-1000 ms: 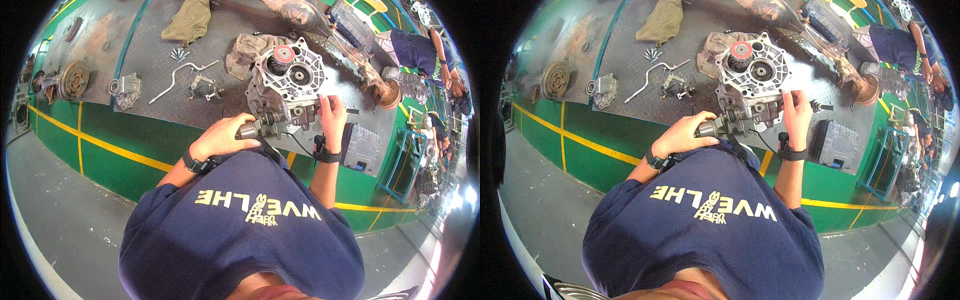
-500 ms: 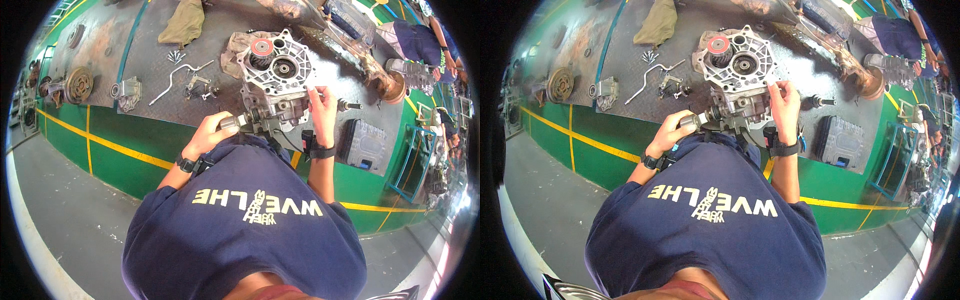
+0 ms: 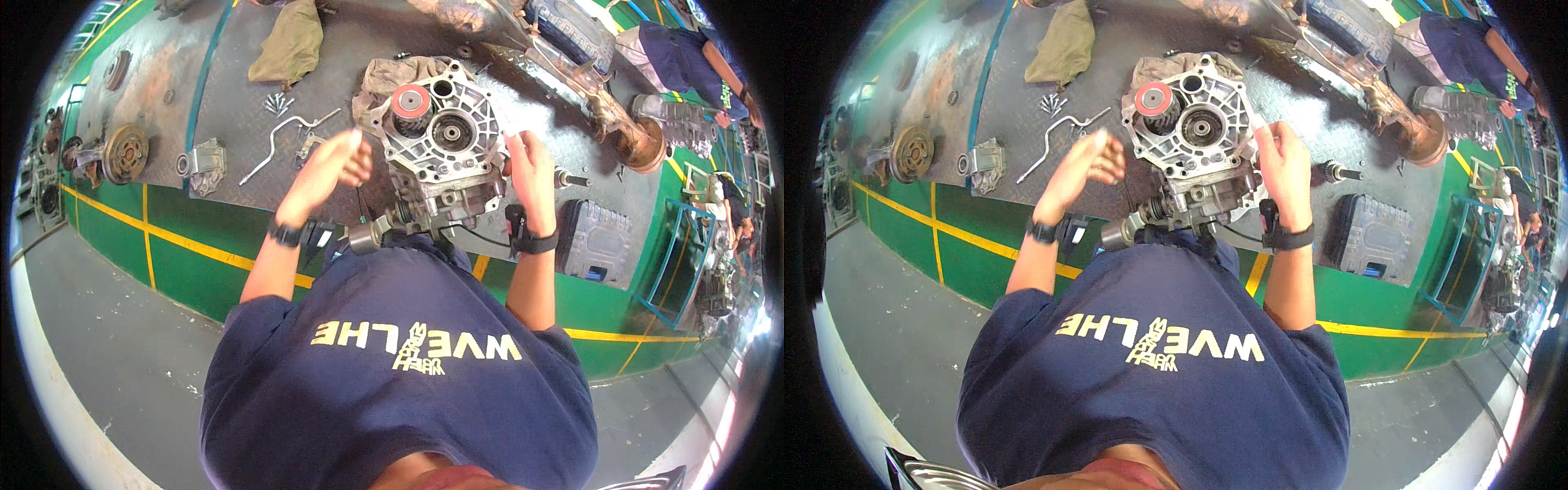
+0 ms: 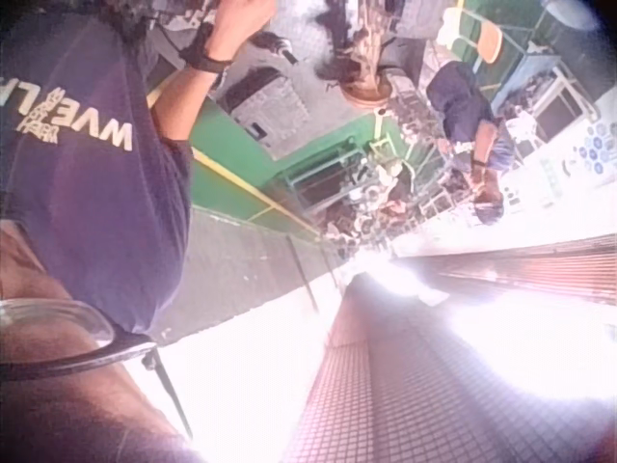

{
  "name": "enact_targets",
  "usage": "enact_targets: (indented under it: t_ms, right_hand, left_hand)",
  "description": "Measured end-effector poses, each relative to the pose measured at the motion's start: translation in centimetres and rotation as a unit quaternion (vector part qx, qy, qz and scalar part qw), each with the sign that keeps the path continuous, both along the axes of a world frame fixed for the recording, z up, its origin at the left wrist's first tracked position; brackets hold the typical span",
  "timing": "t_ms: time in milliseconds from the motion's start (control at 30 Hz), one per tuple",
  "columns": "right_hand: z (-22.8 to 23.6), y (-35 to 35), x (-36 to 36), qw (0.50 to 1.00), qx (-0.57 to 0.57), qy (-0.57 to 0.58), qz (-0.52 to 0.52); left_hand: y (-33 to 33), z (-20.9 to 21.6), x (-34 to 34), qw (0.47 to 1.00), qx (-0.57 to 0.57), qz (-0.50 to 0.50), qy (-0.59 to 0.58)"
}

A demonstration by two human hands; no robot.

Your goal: The person removes a metal housing from a gear assembly and then extracts internal gears and shafts by hand and with a tool.

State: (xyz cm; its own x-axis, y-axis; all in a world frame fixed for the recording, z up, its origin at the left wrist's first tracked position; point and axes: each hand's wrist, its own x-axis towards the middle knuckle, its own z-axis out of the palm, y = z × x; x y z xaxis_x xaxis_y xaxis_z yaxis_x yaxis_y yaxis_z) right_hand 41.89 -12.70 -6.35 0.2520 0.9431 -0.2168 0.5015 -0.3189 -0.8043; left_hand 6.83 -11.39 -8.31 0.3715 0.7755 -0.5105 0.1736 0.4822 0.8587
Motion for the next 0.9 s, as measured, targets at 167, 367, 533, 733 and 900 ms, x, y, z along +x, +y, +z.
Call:
enact_targets:
  t_ms: [167, 367, 533, 733, 900]
  right_hand:
    - [-1.5, 2.2, -0.5, 0.992, 0.028, -0.103, 0.061]
    - [-2.2, 3.1, 0.2, 0.996, -0.002, -0.044, 0.077]
    - [-2.8, 2.2, 0.2, 0.999, 0.005, -0.004, 0.051]
    - [-3.6, 4.2, 0.5, 0.997, 0.055, 0.003, 0.058]
    - [-2.6, 3.3, 0.2, 0.997, 0.028, 0.024, 0.070]
  left_hand:
    - [4.8, -1.7, 3.4, 0.974, 0.055, -0.004, 0.220]
    - [5.6, -3.1, 5.5, 0.872, 0.363, 0.031, 0.327]
    - [5.5, -4.8, 5.2, 0.891, 0.382, 0.058, 0.237]
    - [6.2, -4.8, 5.4, 0.899, 0.379, 0.119, 0.186]
    - [5.0, -4.5, 5.1, 0.885, 0.397, 0.133, 0.201]
